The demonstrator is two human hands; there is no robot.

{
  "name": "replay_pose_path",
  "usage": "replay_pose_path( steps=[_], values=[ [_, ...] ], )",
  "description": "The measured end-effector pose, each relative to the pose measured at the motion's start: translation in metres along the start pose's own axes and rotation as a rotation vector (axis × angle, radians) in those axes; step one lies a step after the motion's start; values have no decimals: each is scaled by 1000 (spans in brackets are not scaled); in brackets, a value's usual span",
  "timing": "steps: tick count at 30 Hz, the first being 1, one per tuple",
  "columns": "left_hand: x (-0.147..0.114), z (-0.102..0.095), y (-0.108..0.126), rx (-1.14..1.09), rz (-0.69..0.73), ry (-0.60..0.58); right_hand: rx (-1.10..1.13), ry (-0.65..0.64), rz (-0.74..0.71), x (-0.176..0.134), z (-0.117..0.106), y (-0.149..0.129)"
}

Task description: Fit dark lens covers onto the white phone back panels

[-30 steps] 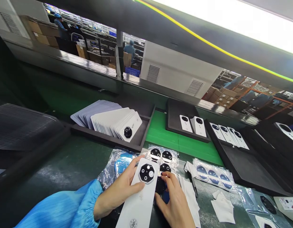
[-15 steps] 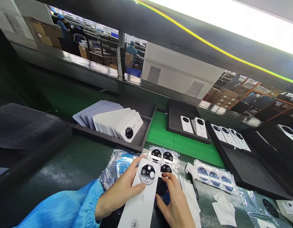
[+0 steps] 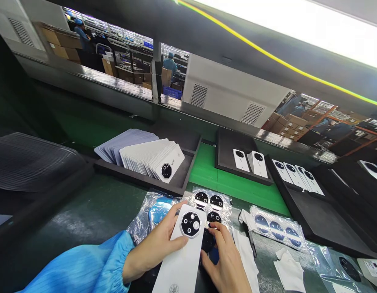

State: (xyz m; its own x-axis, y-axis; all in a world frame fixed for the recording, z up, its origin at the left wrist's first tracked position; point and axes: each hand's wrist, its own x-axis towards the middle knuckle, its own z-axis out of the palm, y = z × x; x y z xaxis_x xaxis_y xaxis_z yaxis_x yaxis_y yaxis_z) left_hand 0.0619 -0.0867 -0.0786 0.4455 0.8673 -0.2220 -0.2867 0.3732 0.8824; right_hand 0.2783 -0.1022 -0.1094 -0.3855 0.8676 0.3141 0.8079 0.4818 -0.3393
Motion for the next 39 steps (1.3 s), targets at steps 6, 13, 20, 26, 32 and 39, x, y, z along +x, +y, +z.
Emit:
replay_pose_path(
  steps=[6, 13, 20, 26, 32, 39],
  values=[
    [0, 1, 1, 15, 3, -1, -33, 8, -24, -1, 0, 0],
    [0, 1, 1, 22, 15, 6, -32, 23, -26, 0, 2, 1],
    [0, 1, 1, -8, 11, 2, -50, 4, -31, 1, 3, 3],
    [-1, 3, 3, -25, 22, -15, -69, -5, -36, -1, 3, 4],
    [-2, 4, 5, -31, 23, -1, -23, -2, -7, 1, 1, -3],
    [-7, 7, -1, 42, 2, 18, 0, 97, 88, 9, -27, -12]
  ],
)
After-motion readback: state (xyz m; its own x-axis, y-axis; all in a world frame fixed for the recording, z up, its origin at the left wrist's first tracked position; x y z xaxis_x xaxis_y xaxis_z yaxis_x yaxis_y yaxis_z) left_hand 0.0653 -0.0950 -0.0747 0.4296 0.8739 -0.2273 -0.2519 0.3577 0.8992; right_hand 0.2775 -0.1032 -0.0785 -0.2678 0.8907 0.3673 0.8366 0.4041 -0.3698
